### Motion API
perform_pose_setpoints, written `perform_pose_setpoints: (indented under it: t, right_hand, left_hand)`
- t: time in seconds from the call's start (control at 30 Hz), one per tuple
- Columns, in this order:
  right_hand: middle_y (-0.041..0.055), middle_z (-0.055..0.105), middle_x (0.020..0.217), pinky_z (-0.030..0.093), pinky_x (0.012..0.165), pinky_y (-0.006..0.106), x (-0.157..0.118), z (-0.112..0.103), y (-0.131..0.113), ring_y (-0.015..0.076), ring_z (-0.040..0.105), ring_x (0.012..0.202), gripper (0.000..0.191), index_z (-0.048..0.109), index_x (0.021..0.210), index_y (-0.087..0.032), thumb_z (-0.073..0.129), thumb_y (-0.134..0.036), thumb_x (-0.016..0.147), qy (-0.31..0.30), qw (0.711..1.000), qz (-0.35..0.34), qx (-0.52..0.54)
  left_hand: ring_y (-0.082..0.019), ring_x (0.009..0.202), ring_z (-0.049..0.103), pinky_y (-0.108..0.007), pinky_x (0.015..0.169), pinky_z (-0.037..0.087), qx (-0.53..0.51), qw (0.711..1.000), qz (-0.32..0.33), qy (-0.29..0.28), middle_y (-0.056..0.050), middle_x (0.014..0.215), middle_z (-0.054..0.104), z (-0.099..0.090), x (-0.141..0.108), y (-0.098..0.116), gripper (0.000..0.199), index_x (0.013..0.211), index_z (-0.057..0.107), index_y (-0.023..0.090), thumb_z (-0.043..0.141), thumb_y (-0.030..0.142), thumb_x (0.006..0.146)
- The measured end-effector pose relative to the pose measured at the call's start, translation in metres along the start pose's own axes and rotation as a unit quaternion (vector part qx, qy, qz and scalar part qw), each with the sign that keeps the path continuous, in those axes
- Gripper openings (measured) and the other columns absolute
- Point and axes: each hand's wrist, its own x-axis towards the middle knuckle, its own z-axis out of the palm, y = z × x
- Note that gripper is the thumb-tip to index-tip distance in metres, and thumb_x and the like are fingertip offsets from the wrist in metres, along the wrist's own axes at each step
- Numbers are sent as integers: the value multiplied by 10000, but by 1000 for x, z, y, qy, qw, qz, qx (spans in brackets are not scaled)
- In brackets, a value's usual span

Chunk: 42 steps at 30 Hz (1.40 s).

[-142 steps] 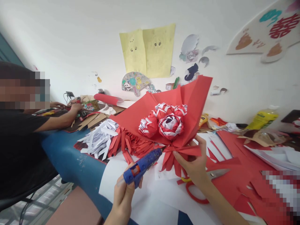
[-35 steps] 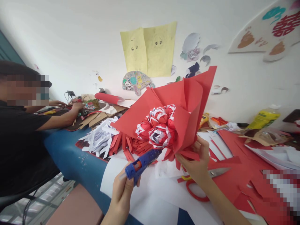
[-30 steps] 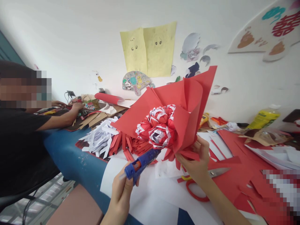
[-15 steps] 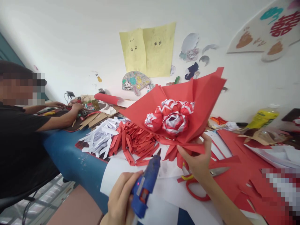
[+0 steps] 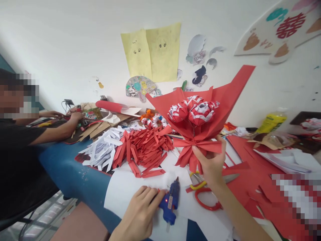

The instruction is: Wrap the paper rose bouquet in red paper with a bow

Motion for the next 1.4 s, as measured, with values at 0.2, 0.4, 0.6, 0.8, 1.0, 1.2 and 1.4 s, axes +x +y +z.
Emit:
perform_pose_setpoints:
  t: [0.2, 0.4, 0.6, 0.8, 1.0, 1.2, 1.4]
  right_hand:
    - [41, 629, 1048, 566, 912, 416, 0, -1, 2, 198, 675, 942, 668, 480, 1285, -269, 828, -283, 714, -3, 1000, -8, -8]
    - [52, 625, 1116, 544, 969, 445, 1, -2, 3, 208, 671, 1013, 700, 479, 1313, -288, 833, -282, 709, -2, 1000, 5, -2]
    - [60, 643, 1107, 578, 926, 415, -5, 0, -5, 203, 684, 985, 678, 476, 1311, -269, 822, -279, 728, -20, 1000, 14, 3]
    - [56, 687, 1078, 614, 839, 398, -9, 1, -7, 213, 717, 936, 668, 477, 1301, -287, 818, -237, 728, -49, 999, -2, 22]
    - [53, 704, 1039, 626, 789, 377, -10, -2, -5, 218, 732, 882, 680, 487, 1284, -276, 834, -212, 703, -70, 997, -12, 9]
    - [43, 707, 1039, 603, 827, 378, -12, 3, -12, 219, 726, 903, 688, 482, 1262, -257, 844, -252, 677, -65, 997, 29, 23]
    - [34, 705, 1032, 602, 825, 377, -13, 4, -14, 219, 718, 906, 676, 491, 1214, -260, 850, -256, 642, -66, 997, 36, 23]
  left_hand:
    - [-261, 813, 556, -400, 694, 471, 1, 997, -77, -24, -135, 968, 599, 11, 26, 4, 455, 1286, 553, 128, 388, 44, 870]
    - [-278, 925, 566, -457, 842, 467, 26, 992, -124, 12, -124, 1005, 613, 25, 43, 3, 443, 1268, 596, 174, 433, 41, 878]
    - [-287, 1076, 578, -453, 915, 445, 38, 990, -133, -18, -120, 1188, 632, 18, 34, 7, 381, 1351, 531, 201, 511, 214, 971]
    - [-239, 900, 624, -379, 814, 439, 78, 977, -121, 159, -79, 1039, 693, 4, 46, 7, 251, 1193, 602, 191, 607, 217, 944]
    - [-188, 886, 611, -295, 797, 460, -33, 912, -191, 361, -60, 965, 663, -16, 93, 10, 174, 1081, 612, 190, 649, 169, 912]
    - [-130, 643, 514, -244, 604, 427, -324, 845, -315, 285, 2, 754, 586, -14, 120, 1, 228, 900, 636, 178, 683, 398, 867]
    - [-96, 575, 390, -216, 557, 370, -442, 775, -344, 292, 55, 633, 403, -8, 123, 4, 370, 762, 535, 187, 731, 499, 797]
